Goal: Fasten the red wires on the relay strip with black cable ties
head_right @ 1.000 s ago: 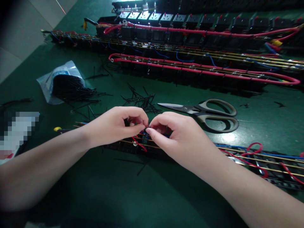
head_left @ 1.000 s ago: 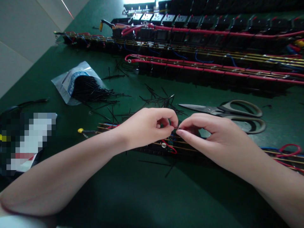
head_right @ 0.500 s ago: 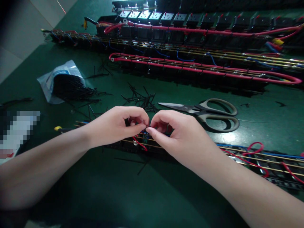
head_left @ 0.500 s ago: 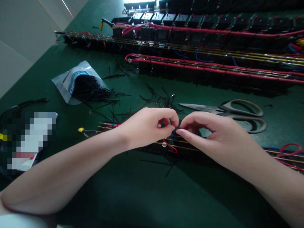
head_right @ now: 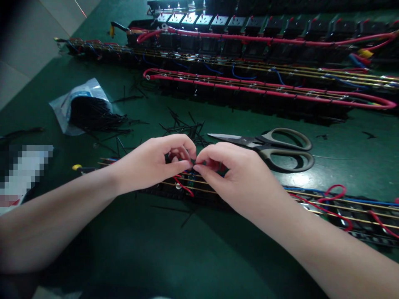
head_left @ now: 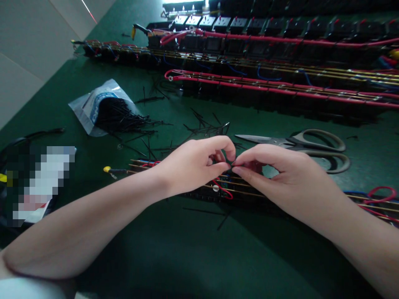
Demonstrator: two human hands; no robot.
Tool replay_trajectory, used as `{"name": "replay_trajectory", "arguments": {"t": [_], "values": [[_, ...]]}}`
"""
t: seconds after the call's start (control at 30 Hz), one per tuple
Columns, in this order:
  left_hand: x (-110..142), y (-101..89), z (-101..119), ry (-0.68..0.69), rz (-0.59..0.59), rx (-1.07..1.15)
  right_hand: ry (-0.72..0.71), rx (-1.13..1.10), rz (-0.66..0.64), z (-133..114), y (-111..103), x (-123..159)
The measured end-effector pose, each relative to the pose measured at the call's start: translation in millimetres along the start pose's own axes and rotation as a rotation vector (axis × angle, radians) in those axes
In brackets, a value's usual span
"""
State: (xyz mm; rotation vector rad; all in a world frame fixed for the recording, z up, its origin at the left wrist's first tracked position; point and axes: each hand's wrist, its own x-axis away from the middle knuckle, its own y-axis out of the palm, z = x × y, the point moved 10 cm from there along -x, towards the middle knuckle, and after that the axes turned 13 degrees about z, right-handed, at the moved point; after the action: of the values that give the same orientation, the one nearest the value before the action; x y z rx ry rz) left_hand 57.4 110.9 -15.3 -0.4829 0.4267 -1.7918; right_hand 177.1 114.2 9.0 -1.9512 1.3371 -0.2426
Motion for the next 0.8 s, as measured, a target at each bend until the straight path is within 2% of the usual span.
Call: {"name": "replay_trajectory", "arguments": {"t": [0.3,0.8], "values": [[-0.4,1.1,7.0,0.053,-0.012,-0.021,0.020,0.011,0.006,2.4,-1.2,0.8],[-0.5,4.4,5.9,0.037,-0.028,-0.080,-0.014,-0.028,0.004,-2.4,-0.8,0.8]]}}
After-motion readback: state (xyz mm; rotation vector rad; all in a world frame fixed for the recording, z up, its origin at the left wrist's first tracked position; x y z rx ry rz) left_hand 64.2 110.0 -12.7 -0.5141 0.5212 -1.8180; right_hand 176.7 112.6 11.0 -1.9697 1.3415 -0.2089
